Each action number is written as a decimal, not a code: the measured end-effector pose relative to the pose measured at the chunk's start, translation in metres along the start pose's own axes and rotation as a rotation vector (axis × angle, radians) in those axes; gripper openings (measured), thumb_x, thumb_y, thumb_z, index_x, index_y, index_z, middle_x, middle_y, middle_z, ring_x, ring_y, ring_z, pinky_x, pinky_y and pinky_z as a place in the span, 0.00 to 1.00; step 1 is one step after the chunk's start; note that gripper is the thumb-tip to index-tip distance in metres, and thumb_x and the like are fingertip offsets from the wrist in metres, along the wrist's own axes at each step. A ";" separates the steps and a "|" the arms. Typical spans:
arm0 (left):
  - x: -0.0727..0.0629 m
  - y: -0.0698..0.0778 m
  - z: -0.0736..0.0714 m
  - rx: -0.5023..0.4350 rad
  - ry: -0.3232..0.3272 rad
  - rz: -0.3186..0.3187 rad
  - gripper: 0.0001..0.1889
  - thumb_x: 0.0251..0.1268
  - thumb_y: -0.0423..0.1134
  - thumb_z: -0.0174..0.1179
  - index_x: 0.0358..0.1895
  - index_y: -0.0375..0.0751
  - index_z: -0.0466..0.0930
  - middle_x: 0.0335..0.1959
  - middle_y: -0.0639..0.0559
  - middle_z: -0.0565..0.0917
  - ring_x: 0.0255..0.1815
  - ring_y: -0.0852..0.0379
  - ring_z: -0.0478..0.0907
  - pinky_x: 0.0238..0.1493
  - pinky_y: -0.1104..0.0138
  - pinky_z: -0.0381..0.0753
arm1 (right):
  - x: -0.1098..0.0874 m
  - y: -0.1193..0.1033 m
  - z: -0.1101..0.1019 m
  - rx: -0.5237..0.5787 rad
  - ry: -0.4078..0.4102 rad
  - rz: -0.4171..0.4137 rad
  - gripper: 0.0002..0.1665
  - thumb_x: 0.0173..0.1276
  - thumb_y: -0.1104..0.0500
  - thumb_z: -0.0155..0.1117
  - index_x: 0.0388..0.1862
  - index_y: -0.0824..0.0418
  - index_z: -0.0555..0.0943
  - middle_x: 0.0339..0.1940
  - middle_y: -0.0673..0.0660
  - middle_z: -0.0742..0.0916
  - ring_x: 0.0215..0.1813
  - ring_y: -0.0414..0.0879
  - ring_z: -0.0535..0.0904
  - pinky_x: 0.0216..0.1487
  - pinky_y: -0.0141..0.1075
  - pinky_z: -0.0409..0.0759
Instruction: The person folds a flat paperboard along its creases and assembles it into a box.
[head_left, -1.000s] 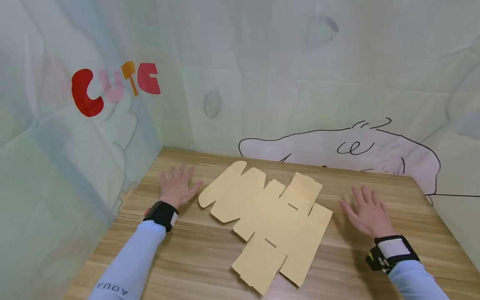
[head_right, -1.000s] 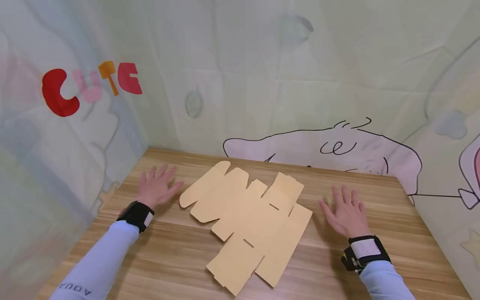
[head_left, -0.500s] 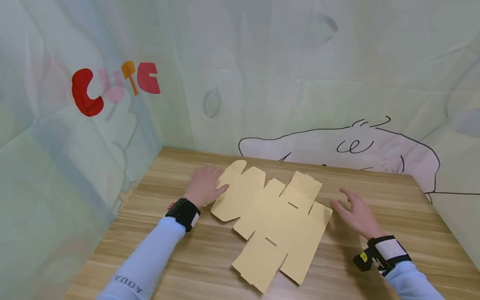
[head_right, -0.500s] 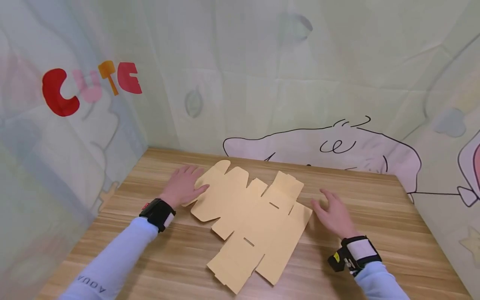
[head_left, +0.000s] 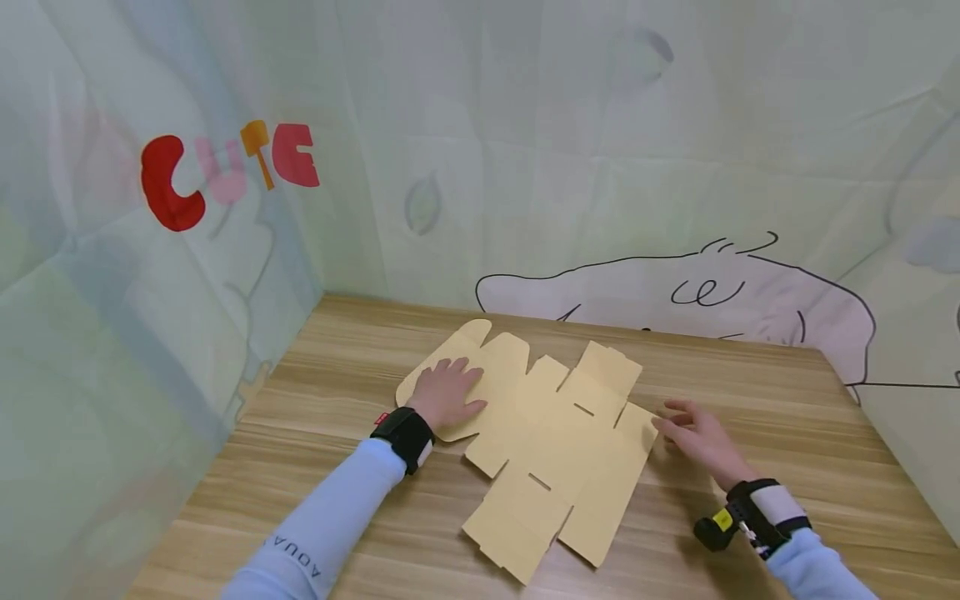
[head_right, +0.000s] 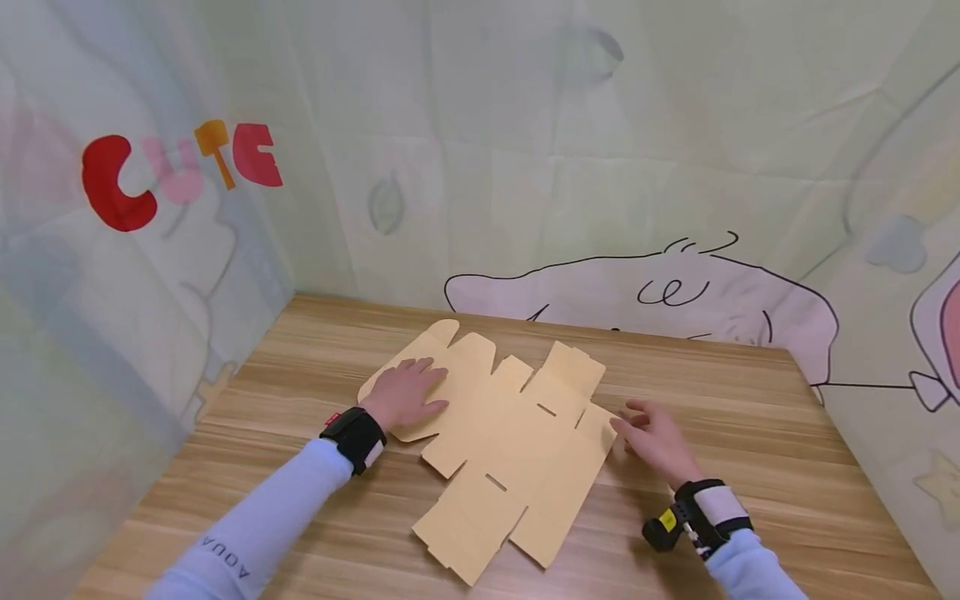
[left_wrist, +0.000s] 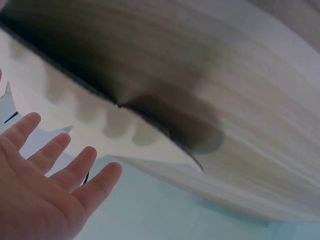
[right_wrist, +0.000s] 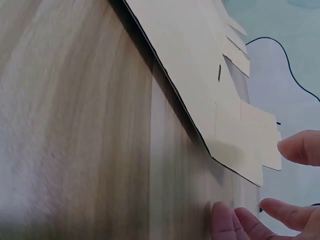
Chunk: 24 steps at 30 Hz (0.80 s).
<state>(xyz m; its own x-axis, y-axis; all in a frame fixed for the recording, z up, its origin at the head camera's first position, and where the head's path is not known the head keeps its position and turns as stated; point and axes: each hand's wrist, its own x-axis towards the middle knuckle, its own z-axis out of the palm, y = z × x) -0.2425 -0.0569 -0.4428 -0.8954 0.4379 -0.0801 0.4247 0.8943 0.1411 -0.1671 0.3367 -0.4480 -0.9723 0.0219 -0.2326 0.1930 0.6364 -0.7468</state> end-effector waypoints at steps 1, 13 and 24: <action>-0.001 0.000 0.001 -0.013 -0.006 -0.011 0.30 0.72 0.58 0.55 0.73 0.50 0.70 0.76 0.43 0.69 0.75 0.37 0.66 0.68 0.40 0.71 | 0.000 0.000 0.002 0.047 -0.009 0.015 0.42 0.78 0.50 0.56 0.75 0.79 0.56 0.63 0.82 0.74 0.45 0.47 0.86 0.44 0.33 0.85; -0.009 -0.001 0.012 -0.044 -0.016 -0.058 0.31 0.73 0.61 0.52 0.74 0.55 0.68 0.77 0.44 0.67 0.76 0.38 0.64 0.65 0.40 0.74 | -0.007 -0.007 0.017 0.278 -0.074 0.101 0.44 0.78 0.56 0.55 0.77 0.78 0.46 0.60 0.76 0.75 0.40 0.37 0.80 0.43 0.28 0.85; -0.010 0.000 0.017 -0.062 -0.023 -0.091 0.32 0.73 0.61 0.52 0.75 0.54 0.66 0.78 0.44 0.65 0.78 0.37 0.62 0.66 0.40 0.73 | -0.013 -0.010 0.031 0.320 -0.121 0.063 0.39 0.76 0.57 0.58 0.76 0.75 0.54 0.56 0.66 0.85 0.40 0.36 0.82 0.43 0.30 0.84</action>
<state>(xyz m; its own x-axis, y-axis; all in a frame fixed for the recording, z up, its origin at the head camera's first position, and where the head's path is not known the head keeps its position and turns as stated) -0.2313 -0.0599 -0.4591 -0.9265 0.3573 -0.1177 0.3317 0.9235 0.1929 -0.1529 0.3057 -0.4568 -0.9382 -0.0508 -0.3423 0.3021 0.3620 -0.8818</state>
